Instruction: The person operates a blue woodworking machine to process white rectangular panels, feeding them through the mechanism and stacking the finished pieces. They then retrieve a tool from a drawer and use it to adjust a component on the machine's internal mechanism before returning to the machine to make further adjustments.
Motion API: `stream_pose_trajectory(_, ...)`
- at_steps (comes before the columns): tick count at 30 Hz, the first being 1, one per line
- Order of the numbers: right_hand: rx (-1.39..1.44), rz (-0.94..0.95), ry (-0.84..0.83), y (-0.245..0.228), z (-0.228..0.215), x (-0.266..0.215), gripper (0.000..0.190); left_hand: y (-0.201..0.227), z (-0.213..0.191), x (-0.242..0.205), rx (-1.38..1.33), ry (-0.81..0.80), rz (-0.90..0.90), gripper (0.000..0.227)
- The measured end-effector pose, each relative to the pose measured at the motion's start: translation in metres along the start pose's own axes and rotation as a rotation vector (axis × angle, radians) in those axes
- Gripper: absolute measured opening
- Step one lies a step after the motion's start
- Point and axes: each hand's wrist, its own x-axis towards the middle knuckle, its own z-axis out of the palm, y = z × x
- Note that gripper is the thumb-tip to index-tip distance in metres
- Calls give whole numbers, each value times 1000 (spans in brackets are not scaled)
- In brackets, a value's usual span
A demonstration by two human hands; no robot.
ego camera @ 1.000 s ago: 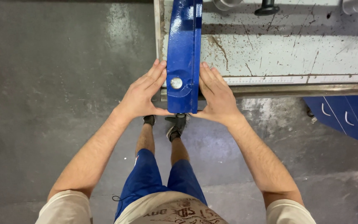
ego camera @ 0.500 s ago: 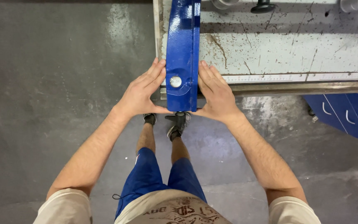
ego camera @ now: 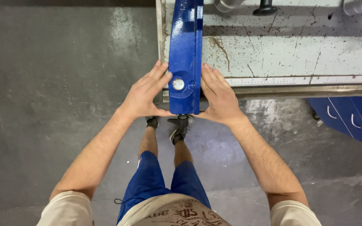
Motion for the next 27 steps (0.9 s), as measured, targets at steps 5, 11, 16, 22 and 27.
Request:
stream_pose_trajectory(5, -41, -8, -17, -3, -2, 0, 109, -3, 1, 3, 133, 29, 110, 97)
stream_pose_trajectory(11, -44, 138, 442, -27, 35, -56, 74, -10, 7, 0, 126, 73, 127, 95)
stream_pose_trajectory(16, 175, 442, 424, -58, 151, -146, 24, -11, 7, 0, 117, 88, 136, 95)
stream_pose_trajectory(22, 307, 188, 313, -128, 147, -106, 32, -10, 7, 1, 103, 100, 134, 93)
stream_pose_trajectory(27, 336, 222, 569, -141, 150, -136, 54, -8, 7, 0, 113, 89, 124, 98)
